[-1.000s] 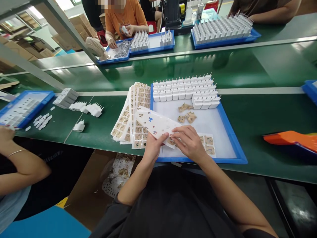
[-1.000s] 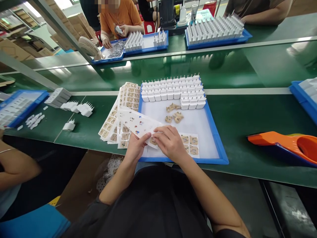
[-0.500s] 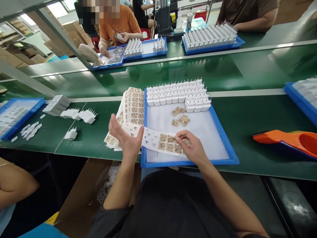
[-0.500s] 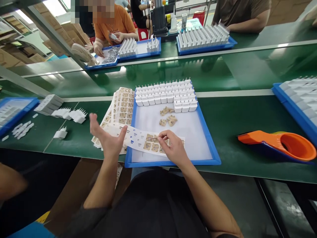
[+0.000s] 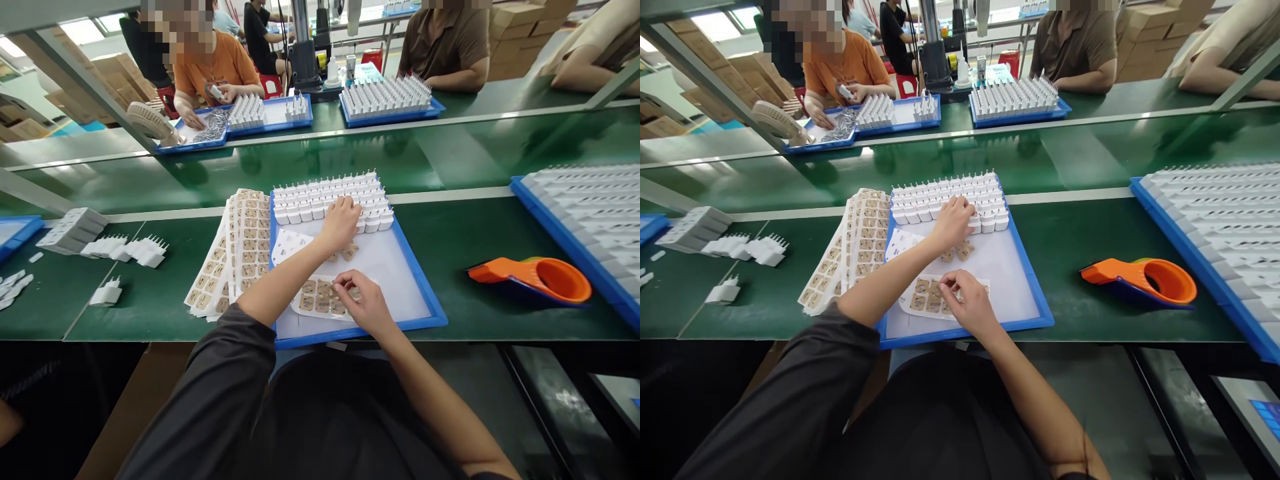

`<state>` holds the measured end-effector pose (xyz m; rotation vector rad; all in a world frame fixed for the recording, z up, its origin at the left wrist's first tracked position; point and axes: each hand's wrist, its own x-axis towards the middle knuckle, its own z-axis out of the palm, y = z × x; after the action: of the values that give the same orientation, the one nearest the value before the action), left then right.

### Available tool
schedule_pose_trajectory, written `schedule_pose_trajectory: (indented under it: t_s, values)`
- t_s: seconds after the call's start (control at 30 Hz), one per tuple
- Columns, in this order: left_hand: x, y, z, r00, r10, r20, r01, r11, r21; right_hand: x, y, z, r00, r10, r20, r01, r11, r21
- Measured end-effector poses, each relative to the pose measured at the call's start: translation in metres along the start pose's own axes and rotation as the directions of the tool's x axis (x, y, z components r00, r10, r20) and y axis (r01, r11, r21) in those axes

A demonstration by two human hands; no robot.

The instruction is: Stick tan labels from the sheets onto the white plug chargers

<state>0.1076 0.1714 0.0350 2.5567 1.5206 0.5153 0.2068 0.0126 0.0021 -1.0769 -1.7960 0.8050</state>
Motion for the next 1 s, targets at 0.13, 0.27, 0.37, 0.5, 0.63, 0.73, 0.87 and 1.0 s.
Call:
schedule_pose_trajectory:
  t_s: [0.13,0.27,0.37,0.5,0.63,0.73,0.87,1.0]
  values:
    - [-0.026,-0.019,-0.02,0.988,-0.152,-0.008,0.135,0.894,-0.427,-0.001,-0.002,-0.001,1.0,-0.001,-0.01,0.001,0.999,0.048]
    - [-0.09,-0.03,-0.048,0.918,-0.37,0.146,0.269,0.306,-0.913,-0.001,-0.003,-0.002,1.0,0.029,-0.007,-0.027,0.982,0.185]
    - [-0.147,-0.024,-0.06,0.859,-0.418,0.296,0.297,-0.066,-0.953,0.0,-0.004,-0.002,0.998,0.06,0.028,-0.066,0.93,0.363]
    - [-0.2,-0.012,-0.056,0.798,-0.461,0.389,0.292,-0.269,-0.918,0.005,-0.013,0.002,0.991,0.05,0.127,-0.114,0.813,0.572]
    - [-0.216,-0.008,-0.037,0.834,-0.443,0.33,0.228,-0.268,-0.936,0.009,-0.023,0.011,0.982,0.055,0.181,-0.165,0.72,0.674]
    - [-0.219,-0.009,-0.025,0.876,-0.443,0.19,0.183,-0.06,-0.981,0.008,-0.024,0.018,0.985,0.098,0.143,-0.171,0.692,0.702]
    - [-0.221,-0.005,-0.019,0.856,-0.516,0.022,0.215,0.318,-0.923,0.005,-0.023,0.025,0.973,0.133,0.188,-0.228,0.681,0.696]
    - [-0.224,-0.001,-0.021,0.898,-0.44,-0.021,0.209,0.467,-0.859,0.004,-0.023,0.029,0.975,0.149,0.166,-0.223,0.662,0.715]
